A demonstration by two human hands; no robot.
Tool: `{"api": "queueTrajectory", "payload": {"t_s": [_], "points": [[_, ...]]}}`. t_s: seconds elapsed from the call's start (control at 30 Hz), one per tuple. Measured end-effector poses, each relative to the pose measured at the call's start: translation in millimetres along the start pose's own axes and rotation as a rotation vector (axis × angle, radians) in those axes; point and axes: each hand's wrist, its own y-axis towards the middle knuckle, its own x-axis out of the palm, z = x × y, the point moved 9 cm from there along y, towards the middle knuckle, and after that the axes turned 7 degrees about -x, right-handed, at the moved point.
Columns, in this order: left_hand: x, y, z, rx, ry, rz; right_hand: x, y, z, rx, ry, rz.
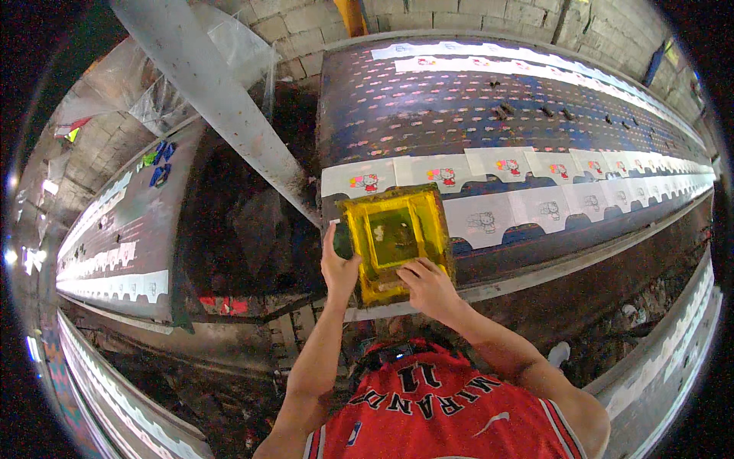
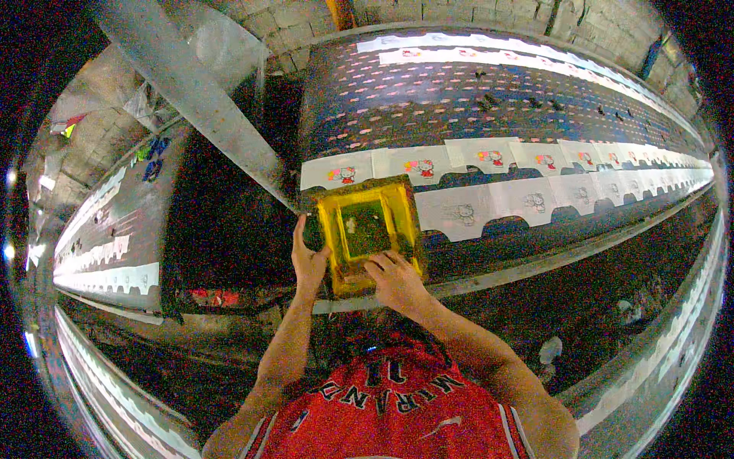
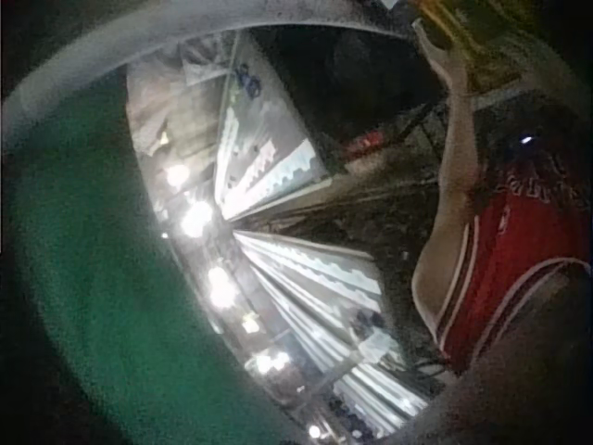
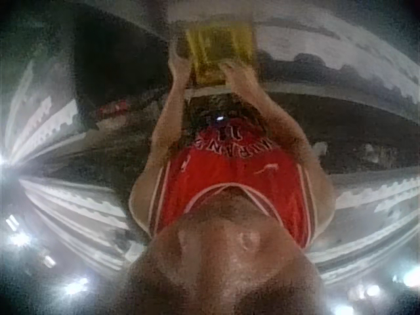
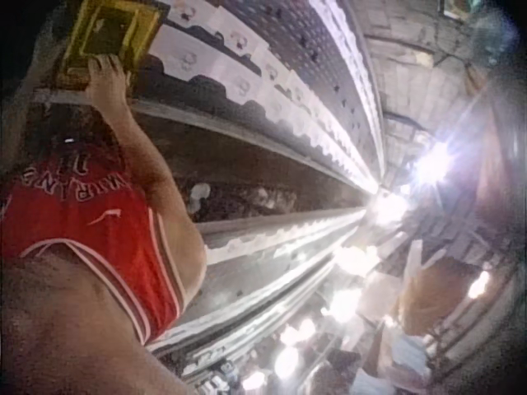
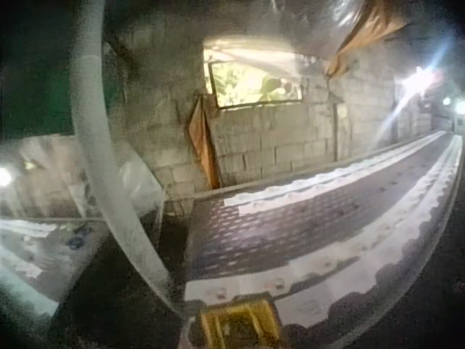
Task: The person uses a yellow squeegee to press green ink through a screen onto a series of white t-shirts laid out on a long table. The person moves along the table, repeating the pressing motion on each shirt in sequence.
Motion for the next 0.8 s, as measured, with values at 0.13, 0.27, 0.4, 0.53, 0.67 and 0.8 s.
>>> {"api": "queueTrajectory", "payload": {"t_s": [0.13, 0.27, 0.4, 0.53, 0.67, 0.8], "points": [[-13, 42, -34, 0.064, 0.128, 0.021, 41, 28, 6, 0.094, -0.011, -0.027], [-11, 49, -77, 0.180, 0.229, 0.037, 71, 24, 13, 0.187, 0.030, -0.132], [-1, 44, -88, 0.017, 0.151, -0.054, 73, 20, 13, 0.201, 0.003, -0.142], [5, 45, -95, -0.022, 0.115, -0.085, 74, 20, 16, 0.226, 0.011, -0.135], [7, 43, -85, -0.194, 0.164, -0.172, 75, 19, 21, 0.255, 0.023, -0.160], [5, 49, -98, 0.050, 0.267, -0.065, 79, 18, 19, 0.237, 0.037, -0.169]]}}
